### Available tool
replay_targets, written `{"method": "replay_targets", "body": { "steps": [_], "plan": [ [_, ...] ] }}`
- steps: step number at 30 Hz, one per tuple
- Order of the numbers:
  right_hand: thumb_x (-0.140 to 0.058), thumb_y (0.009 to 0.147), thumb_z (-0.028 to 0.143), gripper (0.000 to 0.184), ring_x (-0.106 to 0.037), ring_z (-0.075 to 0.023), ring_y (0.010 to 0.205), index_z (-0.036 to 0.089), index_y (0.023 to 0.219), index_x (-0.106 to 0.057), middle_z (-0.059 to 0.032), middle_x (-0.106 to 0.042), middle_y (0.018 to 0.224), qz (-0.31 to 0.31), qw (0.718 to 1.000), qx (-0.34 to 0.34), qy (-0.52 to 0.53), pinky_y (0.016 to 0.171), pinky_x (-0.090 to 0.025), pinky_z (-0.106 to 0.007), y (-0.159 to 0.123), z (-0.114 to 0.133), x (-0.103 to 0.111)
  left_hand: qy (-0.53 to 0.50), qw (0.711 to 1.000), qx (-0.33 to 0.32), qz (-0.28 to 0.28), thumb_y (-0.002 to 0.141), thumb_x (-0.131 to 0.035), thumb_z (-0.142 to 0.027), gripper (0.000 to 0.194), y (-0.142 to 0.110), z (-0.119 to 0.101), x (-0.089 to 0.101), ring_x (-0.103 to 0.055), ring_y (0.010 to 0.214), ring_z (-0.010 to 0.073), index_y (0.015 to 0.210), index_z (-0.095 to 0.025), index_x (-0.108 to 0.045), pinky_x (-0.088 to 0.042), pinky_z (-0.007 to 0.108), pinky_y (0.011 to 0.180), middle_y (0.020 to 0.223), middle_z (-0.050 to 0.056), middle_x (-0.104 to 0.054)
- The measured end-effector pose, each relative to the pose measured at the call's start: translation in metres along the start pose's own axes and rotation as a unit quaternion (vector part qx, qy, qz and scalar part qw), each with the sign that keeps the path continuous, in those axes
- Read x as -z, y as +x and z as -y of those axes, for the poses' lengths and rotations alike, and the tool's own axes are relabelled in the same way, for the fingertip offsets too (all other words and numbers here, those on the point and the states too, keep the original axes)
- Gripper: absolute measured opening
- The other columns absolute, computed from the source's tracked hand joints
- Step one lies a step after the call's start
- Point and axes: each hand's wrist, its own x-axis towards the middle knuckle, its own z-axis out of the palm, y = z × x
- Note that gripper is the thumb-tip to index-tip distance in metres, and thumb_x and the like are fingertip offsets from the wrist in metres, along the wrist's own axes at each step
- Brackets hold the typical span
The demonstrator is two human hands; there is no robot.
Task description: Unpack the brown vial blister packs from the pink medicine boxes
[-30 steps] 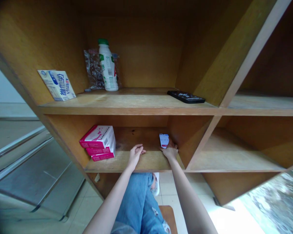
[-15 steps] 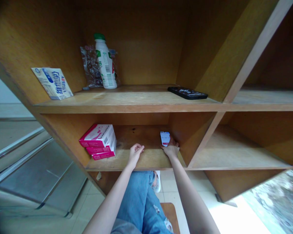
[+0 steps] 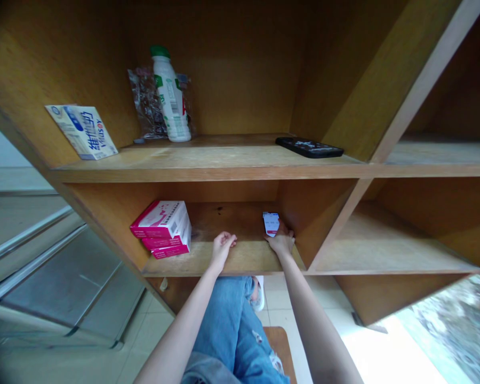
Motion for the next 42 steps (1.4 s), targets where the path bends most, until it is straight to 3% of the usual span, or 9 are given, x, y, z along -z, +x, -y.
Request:
{"method": "replay_targets", "body": {
  "steps": [6,23,38,42],
  "plan": [
    [-0.063,0.073,0.045,0.077,-0.048,-0.0331,0.111,0.023,0.139,-0.031,-0.0127,-0.052,0.126,-0.002,1.0,-0.005,-0.005,0.086,-0.039,-0.04,-0.002,0.003,0.004,-0.011,1.0,0.011,0.003,0.065,-0.068,-0.038,0.028,-0.002,-0.004,-0.001,-0.057,0.059,0.0106,0.067,-0.016,-0.051,-0.043,0.023,0.061,0.067,0.001,-0.063],
    [-0.062,0.073,0.046,0.075,-0.05,-0.0336,0.108,0.023,0.138,-0.034,-0.0126,-0.056,0.122,-0.013,1.0,0.005,-0.009,0.083,-0.04,-0.041,-0.001,0.001,0.001,-0.013,1.0,0.009,-0.001,0.062,-0.07,-0.032,0.025,-0.001,-0.003,-0.001,-0.055,0.058,0.0097,0.065,-0.016,-0.051,-0.041,0.021,0.058,0.062,-0.001,-0.059],
    [-0.062,0.073,0.044,0.08,-0.048,-0.0353,0.11,0.023,0.142,-0.026,-0.0124,-0.055,0.124,-0.001,1.0,-0.001,-0.011,0.085,-0.039,-0.041,-0.002,0.004,0.005,-0.003,1.0,0.007,-0.004,0.063,-0.069,-0.034,0.026,0.0,-0.001,-0.001,-0.056,0.058,0.0103,0.066,-0.017,-0.05,-0.043,0.022,0.059,0.064,-0.001,-0.058],
    [-0.059,0.076,0.044,0.079,-0.048,-0.0359,0.111,0.02,0.143,-0.024,-0.0145,-0.054,0.125,-0.016,0.999,0.003,-0.033,0.085,-0.04,-0.042,-0.007,0.009,0.009,0.007,1.0,-0.008,-0.013,0.066,-0.068,-0.036,0.026,-0.008,-0.011,-0.002,-0.056,0.059,0.0112,0.067,-0.017,-0.05,-0.042,0.023,0.059,0.065,0.0,-0.059]
  ]
}}
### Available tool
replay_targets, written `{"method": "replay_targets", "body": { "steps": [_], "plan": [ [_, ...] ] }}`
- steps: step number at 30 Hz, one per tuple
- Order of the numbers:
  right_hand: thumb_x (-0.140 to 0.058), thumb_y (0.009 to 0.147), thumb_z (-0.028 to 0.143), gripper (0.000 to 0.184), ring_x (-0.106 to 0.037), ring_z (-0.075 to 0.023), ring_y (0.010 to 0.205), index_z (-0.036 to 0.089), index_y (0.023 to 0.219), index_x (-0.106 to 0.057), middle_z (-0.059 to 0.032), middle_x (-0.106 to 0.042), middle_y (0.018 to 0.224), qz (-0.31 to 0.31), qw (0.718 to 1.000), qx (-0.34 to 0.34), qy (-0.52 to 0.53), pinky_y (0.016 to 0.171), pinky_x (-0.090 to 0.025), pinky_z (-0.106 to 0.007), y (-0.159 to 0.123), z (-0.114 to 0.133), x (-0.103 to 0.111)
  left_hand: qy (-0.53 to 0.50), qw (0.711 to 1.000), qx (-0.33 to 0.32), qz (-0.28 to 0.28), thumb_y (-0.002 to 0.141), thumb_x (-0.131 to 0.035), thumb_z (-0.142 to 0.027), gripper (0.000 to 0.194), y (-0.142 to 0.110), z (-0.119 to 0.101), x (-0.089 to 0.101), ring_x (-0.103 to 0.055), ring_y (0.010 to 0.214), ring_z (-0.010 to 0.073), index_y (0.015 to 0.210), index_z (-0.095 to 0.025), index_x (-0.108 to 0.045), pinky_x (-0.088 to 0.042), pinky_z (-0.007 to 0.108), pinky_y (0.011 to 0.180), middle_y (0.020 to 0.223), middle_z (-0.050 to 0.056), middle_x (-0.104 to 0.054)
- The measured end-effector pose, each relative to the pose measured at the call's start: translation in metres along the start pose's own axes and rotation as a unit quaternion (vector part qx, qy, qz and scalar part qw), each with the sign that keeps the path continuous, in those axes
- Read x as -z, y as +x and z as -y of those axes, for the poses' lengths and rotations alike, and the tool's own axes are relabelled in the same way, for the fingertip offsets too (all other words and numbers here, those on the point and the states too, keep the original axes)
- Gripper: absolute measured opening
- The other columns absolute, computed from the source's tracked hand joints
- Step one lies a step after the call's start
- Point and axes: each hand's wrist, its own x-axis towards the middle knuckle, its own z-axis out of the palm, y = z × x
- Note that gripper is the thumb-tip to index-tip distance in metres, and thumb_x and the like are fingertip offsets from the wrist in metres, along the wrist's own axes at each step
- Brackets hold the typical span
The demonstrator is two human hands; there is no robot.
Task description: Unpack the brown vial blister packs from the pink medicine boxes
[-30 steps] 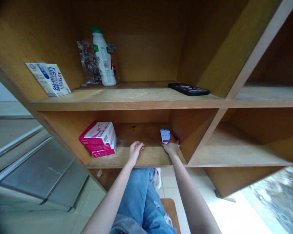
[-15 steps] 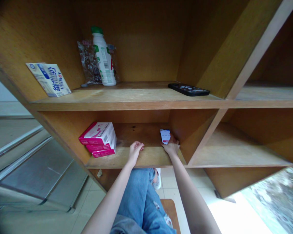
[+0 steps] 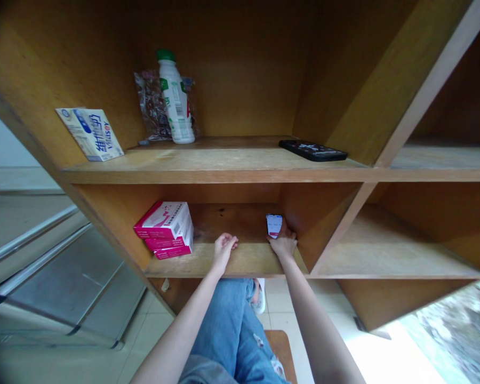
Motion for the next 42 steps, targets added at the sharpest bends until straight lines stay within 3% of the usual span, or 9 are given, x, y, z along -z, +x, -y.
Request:
{"method": "replay_targets", "body": {
  "steps": [5,10,16,21,24,27,30,38,42],
  "plan": [
    [-0.053,0.081,0.041,0.075,-0.052,-0.0358,0.105,0.018,0.144,-0.021,-0.0177,-0.053,0.124,-0.051,0.997,0.011,-0.048,0.082,-0.042,-0.044,-0.006,0.004,-0.001,0.152,0.977,-0.148,0.005,0.079,-0.059,-0.034,0.016,-0.031,-0.059,0.023,-0.058,0.07,0.0142,0.075,-0.018,-0.057,-0.045,0.025,0.068,0.073,0.002,-0.06],
    [-0.048,0.084,0.039,0.07,-0.053,-0.0349,0.103,0.015,0.144,-0.022,-0.0199,-0.055,0.119,-0.059,0.996,0.024,-0.066,0.081,-0.042,-0.043,-0.008,0.0,-0.007,0.324,0.872,-0.346,-0.118,0.083,-0.053,-0.029,0.011,-0.053,-0.135,0.084,-0.06,0.083,0.0177,0.08,-0.02,-0.058,-0.045,0.031,0.082,0.083,0.003,-0.064],
    [-0.048,0.081,0.025,0.06,-0.046,-0.0353,0.11,0.012,0.138,-0.034,-0.0199,-0.05,0.123,-0.08,0.994,0.061,-0.046,0.086,-0.039,-0.045,-0.016,0.01,0.0,0.492,0.76,-0.368,-0.213,0.083,-0.054,-0.031,0.023,-0.045,-0.165,0.147,-0.057,0.097,0.0237,0.101,-0.018,-0.059,-0.041,0.04,0.093,0.101,0.009,-0.062],
    [-0.046,0.082,0.031,0.049,-0.046,-0.029,0.115,0.016,0.129,-0.046,-0.0147,-0.05,0.125,0.01,0.965,0.15,0.213,0.097,-0.035,-0.042,-0.04,0.068,-0.007,0.477,0.788,-0.305,-0.241,0.08,-0.055,-0.037,0.039,-0.043,-0.147,0.16,-0.057,0.096,0.0242,0.114,-0.018,-0.054,-0.047,0.042,0.089,0.111,0.012,-0.056],
    [-0.046,0.082,0.051,0.055,-0.05,-0.0266,0.118,0.018,0.127,-0.05,-0.0129,-0.051,0.13,0.188,0.862,0.143,0.449,0.1,-0.035,-0.041,-0.071,0.117,-0.026,0.415,0.828,-0.264,-0.269,0.078,-0.057,-0.042,0.05,-0.046,-0.127,0.161,-0.059,0.093,0.0237,0.12,-0.016,-0.051,-0.052,0.04,0.081,0.114,0.014,-0.055],
    [-0.046,0.076,0.07,0.076,-0.036,-0.0263,0.132,0.026,0.138,-0.038,-0.0073,-0.035,0.147,0.331,0.746,0.066,0.575,0.105,-0.031,-0.044,-0.107,0.163,-0.041,0.346,0.872,-0.2,-0.284,0.075,-0.058,-0.047,0.061,-0.047,-0.11,0.163,-0.059,0.101,0.0259,0.126,-0.016,-0.046,-0.052,0.041,0.083,0.121,0.017,-0.053],
    [-0.038,0.075,0.076,0.09,-0.018,-0.0222,0.141,0.026,0.146,-0.017,-0.0038,-0.014,0.155,0.379,0.679,0.041,0.628,0.111,-0.022,-0.044,-0.136,0.196,-0.042,0.291,0.907,-0.134,-0.275,0.077,-0.056,-0.049,0.068,-0.044,-0.099,0.166,-0.054,0.113,0.0282,0.133,-0.016,-0.039,-0.047,0.044,0.092,0.129,0.02,-0.05],
    [-0.031,0.078,0.076,0.091,-0.004,-0.0168,0.143,0.021,0.147,-0.009,0.0007,-0.005,0.155,0.379,0.663,0.065,0.643,0.116,-0.006,-0.038,-0.164,0.22,-0.029,0.29,0.903,-0.148,-0.279,0.081,-0.052,-0.048,0.063,-0.031,-0.082,0.174,-0.048,0.124,0.026,0.135,-0.018,-0.039,-0.035,0.041,0.105,0.133,0.016,-0.05],
    [-0.037,0.081,0.07,0.083,-0.009,-0.0184,0.143,0.024,0.146,-0.018,0.0002,-0.013,0.154,0.324,0.702,0.082,0.629,0.115,-0.009,-0.038,-0.157,0.223,-0.028,0.294,0.901,-0.144,-0.283,0.081,-0.053,-0.048,0.065,-0.028,-0.077,0.178,-0.048,0.123,0.0254,0.137,-0.018,-0.038,-0.036,0.04,0.104,0.133,0.015,-0.051]
  ]
}}
